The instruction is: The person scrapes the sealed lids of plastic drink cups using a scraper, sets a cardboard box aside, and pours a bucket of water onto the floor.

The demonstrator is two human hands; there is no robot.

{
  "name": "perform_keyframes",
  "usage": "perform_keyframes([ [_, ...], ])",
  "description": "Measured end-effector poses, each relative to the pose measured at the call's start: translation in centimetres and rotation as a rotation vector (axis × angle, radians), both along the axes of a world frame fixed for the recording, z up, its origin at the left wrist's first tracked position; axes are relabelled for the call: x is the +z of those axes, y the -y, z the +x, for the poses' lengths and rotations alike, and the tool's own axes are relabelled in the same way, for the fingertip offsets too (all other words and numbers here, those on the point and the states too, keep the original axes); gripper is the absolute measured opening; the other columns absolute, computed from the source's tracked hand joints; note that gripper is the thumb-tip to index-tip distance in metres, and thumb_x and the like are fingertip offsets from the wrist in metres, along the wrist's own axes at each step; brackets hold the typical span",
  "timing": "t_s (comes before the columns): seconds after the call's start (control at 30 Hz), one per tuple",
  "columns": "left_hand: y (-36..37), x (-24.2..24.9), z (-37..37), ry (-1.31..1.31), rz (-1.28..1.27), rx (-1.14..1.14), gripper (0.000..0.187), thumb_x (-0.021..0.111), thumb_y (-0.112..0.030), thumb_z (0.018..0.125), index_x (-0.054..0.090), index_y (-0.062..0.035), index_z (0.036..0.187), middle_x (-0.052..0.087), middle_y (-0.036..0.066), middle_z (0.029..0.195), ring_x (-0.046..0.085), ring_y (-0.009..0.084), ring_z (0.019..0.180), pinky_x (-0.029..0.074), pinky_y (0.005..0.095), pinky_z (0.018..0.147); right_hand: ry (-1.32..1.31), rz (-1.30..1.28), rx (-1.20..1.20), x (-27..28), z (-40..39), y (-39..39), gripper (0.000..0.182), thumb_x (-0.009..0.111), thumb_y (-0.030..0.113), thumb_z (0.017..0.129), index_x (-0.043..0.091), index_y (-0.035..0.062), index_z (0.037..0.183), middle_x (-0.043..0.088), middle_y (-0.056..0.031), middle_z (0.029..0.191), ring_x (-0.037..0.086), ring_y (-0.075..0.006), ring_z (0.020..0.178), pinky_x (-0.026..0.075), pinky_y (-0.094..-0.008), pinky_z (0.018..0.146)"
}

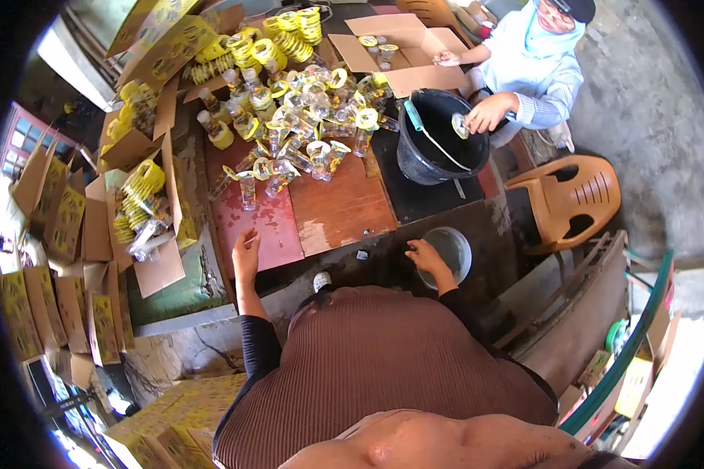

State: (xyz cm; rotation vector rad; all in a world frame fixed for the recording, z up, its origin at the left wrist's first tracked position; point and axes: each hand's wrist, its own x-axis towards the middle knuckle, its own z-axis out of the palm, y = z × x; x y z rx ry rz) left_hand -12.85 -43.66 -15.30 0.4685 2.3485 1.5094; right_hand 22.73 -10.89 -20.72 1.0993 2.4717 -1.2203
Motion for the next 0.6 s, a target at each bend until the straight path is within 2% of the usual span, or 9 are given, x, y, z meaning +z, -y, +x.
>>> perform_keyframes([
  [0.07, 0.9, 0.1, -1.0, 0.063, -0.048, 0.043, 0.031, 0.064, -0.016, 0.087, 0.062, -0.0016, 0.115, 0.068, 0.012, 0.104, 0.064, 0.0184, 0.092, 0.05, 0.0304, 0.081, 0.013, 0.021, -0.034, 0.4, -0.1, 0.6, 0.041, 0.063, 0.021, 0.086, 0.057, -0.0004, 0.121, 0.056, -0.0207, 0.117, 0.055, -0.0366, 0.109, 0.043, -0.0409, 0.095],
  [0.17, 1.2, 0.0, -2.4, 0.028, -0.077, -0.022, 0.033, 0.064, -0.018, 0.087, 0.061, -0.0008, 0.116, 0.067, 0.013, 0.104, 0.064, 0.0187, 0.092, 0.05, 0.0308, 0.082, 0.026, 0.044, -0.065, 0.3, -0.6, 1.9, 0.041, 0.063, 0.022, 0.086, 0.057, -0.0003, 0.121, 0.056, -0.0205, 0.118, 0.055, -0.0363, 0.11, 0.043, -0.0412, 0.095],
  [0.37, -0.2, -4.6, -7.0, 0.075, -0.105, -0.091, 0.035, 0.064, -0.018, 0.086, 0.06, 0.0, 0.116, 0.066, 0.015, 0.107, 0.064, 0.0227, 0.095, 0.05, 0.0331, 0.083, 0.083, -0.014, -0.116, -1.5, -2.4, 6.3, 0.042, 0.062, 0.022, 0.087, 0.056, 0.0001, 0.122, 0.055, -0.0194, 0.12, 0.055, -0.0361, 0.11, 0.044, -0.0424, 0.095],
  [0.43, -1.6, -5.3, -8.4, -0.202, -0.031, -0.136, 0.037, 0.065, -0.018, 0.085, 0.059, -0.0007, 0.117, 0.065, 0.013, 0.104, 0.062, 0.0216, 0.088, 0.05, 0.0323, 0.075, 0.05, 0.034, -0.125, -2.3, -2.8, 8.1, 0.039, 0.065, 0.022, 0.084, 0.06, 0.002, 0.117, 0.06, -0.0175, 0.107, 0.059, -0.0321, 0.102, 0.047, -0.0391, 0.089],
  [0.47, -2.0, -5.5, -9.2, -0.109, -0.156, -0.131, 0.042, 0.065, -0.018, 0.082, 0.056, 0.0004, 0.119, 0.064, 0.017, 0.107, 0.061, 0.0305, 0.102, 0.05, 0.0386, 0.086, 0.049, 0.034, -0.136, -2.6, -3.0, 8.8, 0.039, 0.065, 0.022, 0.084, 0.06, 0.002, 0.117, 0.06, -0.0175, 0.107, 0.059, -0.0321, 0.102, 0.047, -0.0391, 0.089],
  [0.5, -2.6, -5.8, -10.1, -0.11, -0.154, -0.141, 0.042, 0.065, -0.018, 0.082, 0.056, 0.0004, 0.119, 0.064, 0.017, 0.107, 0.061, 0.0305, 0.102, 0.05, 0.0386, 0.086, 0.048, 0.04, -0.126, -3.0, -3.0, 9.5, 0.039, 0.065, 0.023, 0.084, 0.06, 0.0023, 0.117, 0.06, -0.0173, 0.106, 0.059, -0.0321, 0.102, 0.047, -0.0392, 0.089],
  [0.57, -3.6, -6.6, -11.5, -0.251, -0.41, -0.182, 0.061, 0.069, -0.025, 0.078, 0.047, -0.0003, 0.13, 0.056, 0.024, 0.116, 0.052, 0.039, 0.112, 0.045, 0.0449, 0.093, 0.048, 0.049, -0.122, -3.6, -2.6, 10.6, 0.039, 0.065, 0.023, 0.083, 0.06, 0.0026, 0.117, 0.06, -0.0172, 0.105, 0.059, -0.032, 0.102, 0.047, -0.0393, 0.089],
  [0.6, -4.1, -7.0, -11.9, -0.253, -0.405, -0.189, 0.061, 0.069, -0.025, 0.078, 0.047, -0.0003, 0.13, 0.056, 0.024, 0.116, 0.052, 0.039, 0.112, 0.045, 0.0449, 0.093, 0.063, 0.042, -0.131, -3.8, -2.4, 11.0, 0.039, 0.065, 0.022, 0.083, 0.06, 0.0022, 0.116, 0.061, -0.0172, 0.105, 0.059, -0.0321, 0.102, 0.047, -0.0393, 0.089],
])
